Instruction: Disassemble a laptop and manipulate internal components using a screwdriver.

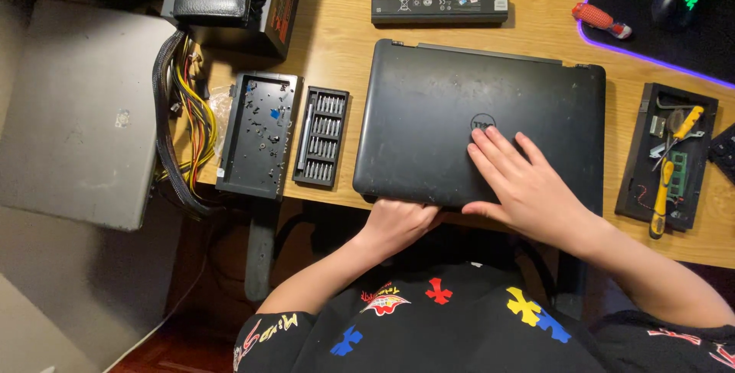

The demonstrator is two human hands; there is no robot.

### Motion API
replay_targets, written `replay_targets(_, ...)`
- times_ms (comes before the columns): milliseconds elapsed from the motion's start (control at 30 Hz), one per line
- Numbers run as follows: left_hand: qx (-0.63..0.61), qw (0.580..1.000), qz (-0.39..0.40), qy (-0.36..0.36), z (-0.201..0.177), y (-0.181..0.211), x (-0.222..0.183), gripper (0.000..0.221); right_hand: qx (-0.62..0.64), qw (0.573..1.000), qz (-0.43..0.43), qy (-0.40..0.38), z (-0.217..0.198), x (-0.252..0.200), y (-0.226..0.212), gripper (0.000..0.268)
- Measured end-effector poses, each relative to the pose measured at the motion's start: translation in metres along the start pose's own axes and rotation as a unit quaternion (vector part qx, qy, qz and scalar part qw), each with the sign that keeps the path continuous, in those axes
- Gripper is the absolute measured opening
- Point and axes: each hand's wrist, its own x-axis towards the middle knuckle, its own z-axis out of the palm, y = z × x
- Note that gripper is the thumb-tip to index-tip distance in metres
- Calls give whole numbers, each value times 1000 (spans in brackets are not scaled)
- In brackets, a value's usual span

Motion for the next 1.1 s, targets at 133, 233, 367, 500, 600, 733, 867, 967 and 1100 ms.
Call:
replay_targets(133,1,1000,2,29,-7,2,5,17,19,999,30,29,-2,6,5,72)
replay_targets(233,-1,1000,-6,-3,-3,1,2,17,25,998,29,43,-4,9,6,67)
replay_targets(367,10,1000,7,14,-1,0,1,13,23,999,25,32,-2,10,7,68)
replay_targets(500,-4,999,-6,-32,1,1,-1,16,2,1000,16,17,-1,8,3,72)
replay_targets(600,-2,1000,4,20,-6,0,3,13,-14,1000,-10,13,-1,4,-10,78)
replay_targets(733,-4,1000,1,18,-4,1,2,11,-40,999,-24,3,-6,-2,-16,79)
replay_targets(867,-6,1000,2,2,-2,0,1,12,-51,997,-38,-40,-17,1,-14,83)
replay_targets(967,-13,1000,4,2,-6,-1,3,14,-119,988,-83,-41,-24,5,-16,76)
replay_targets(1100,-39,999,3,-3,-8,-1,3,30,-122,982,-143,14,-32,6,-12,52)
